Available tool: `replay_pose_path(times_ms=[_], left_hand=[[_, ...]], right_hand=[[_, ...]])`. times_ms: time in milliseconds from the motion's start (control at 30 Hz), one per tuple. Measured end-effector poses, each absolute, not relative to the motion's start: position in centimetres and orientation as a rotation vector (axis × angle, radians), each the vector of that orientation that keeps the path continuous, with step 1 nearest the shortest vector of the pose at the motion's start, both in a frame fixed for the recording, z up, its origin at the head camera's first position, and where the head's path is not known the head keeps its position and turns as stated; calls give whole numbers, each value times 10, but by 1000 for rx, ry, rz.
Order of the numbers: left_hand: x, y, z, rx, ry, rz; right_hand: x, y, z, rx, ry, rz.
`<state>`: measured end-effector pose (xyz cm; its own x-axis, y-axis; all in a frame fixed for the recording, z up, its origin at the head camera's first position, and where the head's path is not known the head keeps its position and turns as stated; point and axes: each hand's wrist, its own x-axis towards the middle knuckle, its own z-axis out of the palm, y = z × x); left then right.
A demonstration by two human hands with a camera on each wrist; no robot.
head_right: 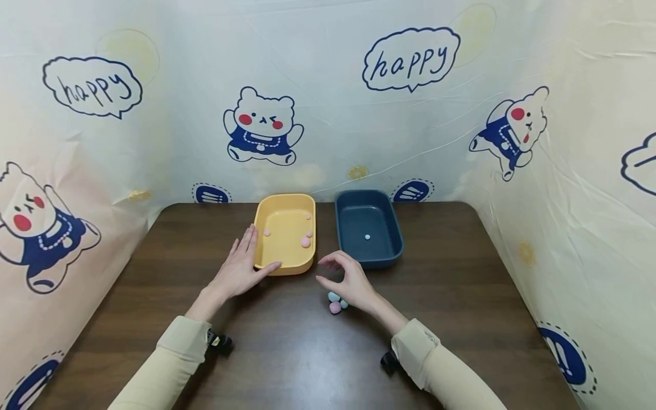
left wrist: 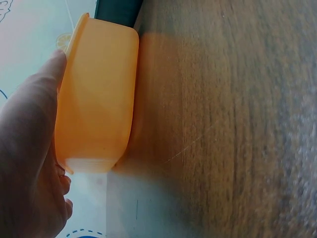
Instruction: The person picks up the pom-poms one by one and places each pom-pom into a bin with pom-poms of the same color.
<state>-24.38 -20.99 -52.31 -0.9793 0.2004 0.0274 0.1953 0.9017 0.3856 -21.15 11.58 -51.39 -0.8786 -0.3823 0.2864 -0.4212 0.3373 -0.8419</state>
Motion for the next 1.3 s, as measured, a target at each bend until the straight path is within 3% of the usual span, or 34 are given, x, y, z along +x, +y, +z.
replay_pose_path(times_ms=[1300], left_hand=[[-243, -211, -524, 324, 3056, 623]], right_hand=[[-186, 154, -544, 913, -2676, 1461]])
